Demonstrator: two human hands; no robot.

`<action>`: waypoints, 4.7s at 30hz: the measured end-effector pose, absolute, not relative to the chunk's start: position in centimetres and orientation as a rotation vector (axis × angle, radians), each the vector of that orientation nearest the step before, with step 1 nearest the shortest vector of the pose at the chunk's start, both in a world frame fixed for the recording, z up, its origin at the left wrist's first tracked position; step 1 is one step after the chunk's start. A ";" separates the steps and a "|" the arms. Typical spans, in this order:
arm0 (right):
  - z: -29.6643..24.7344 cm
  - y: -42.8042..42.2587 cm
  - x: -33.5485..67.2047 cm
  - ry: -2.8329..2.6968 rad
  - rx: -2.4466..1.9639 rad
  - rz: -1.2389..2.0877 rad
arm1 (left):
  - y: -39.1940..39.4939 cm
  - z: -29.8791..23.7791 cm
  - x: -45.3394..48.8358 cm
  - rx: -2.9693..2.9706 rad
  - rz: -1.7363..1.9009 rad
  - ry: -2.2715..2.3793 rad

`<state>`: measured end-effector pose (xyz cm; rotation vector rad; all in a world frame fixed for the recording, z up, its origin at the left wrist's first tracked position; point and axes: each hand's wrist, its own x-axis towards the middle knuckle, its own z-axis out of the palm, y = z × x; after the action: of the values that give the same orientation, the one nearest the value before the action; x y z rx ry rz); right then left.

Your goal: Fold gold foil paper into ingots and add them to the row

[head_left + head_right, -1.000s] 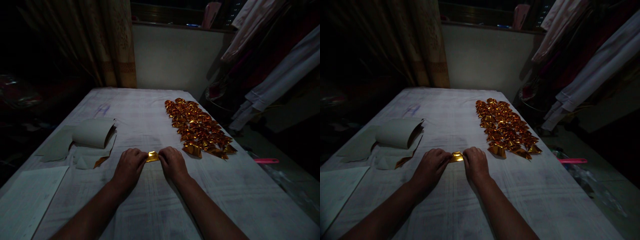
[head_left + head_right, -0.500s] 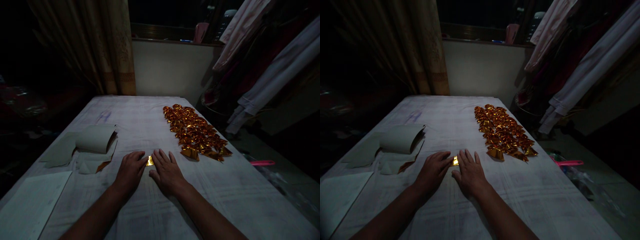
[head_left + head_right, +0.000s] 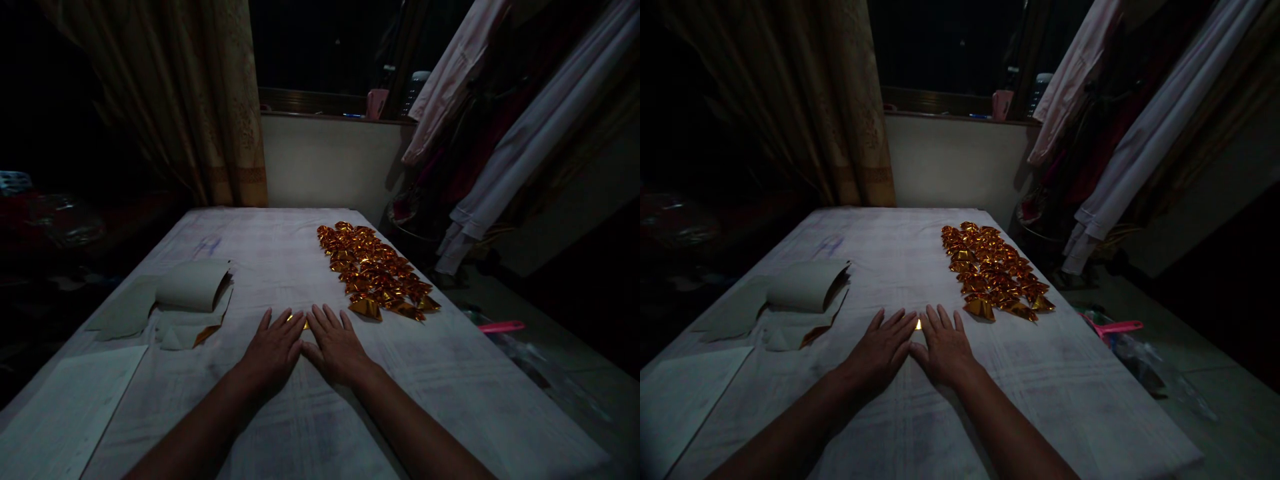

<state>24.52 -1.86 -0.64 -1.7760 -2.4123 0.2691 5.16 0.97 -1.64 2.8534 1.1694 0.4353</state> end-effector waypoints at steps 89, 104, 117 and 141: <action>-2.1 1.4 26.1 -2.219 -1.402 0.305 | 2.2 0.5 3.5 2.965 0.527 1.303; -1.7 1.1 25.1 -1.588 -1.427 0.716 | 2.0 0.3 3.3 2.390 0.829 1.252; -1.1 1.0 25.4 -1.663 -1.364 0.680 | 2.2 -0.8 2.9 1.917 1.011 1.285; -0.8 0.0 25.7 -1.789 -1.273 0.580 | 3.3 0.0 3.2 1.496 1.102 1.341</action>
<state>25.68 -0.03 -0.81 -1.2730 -1.7894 0.5800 3.23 3.27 -0.05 1.4956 1.3405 1.1015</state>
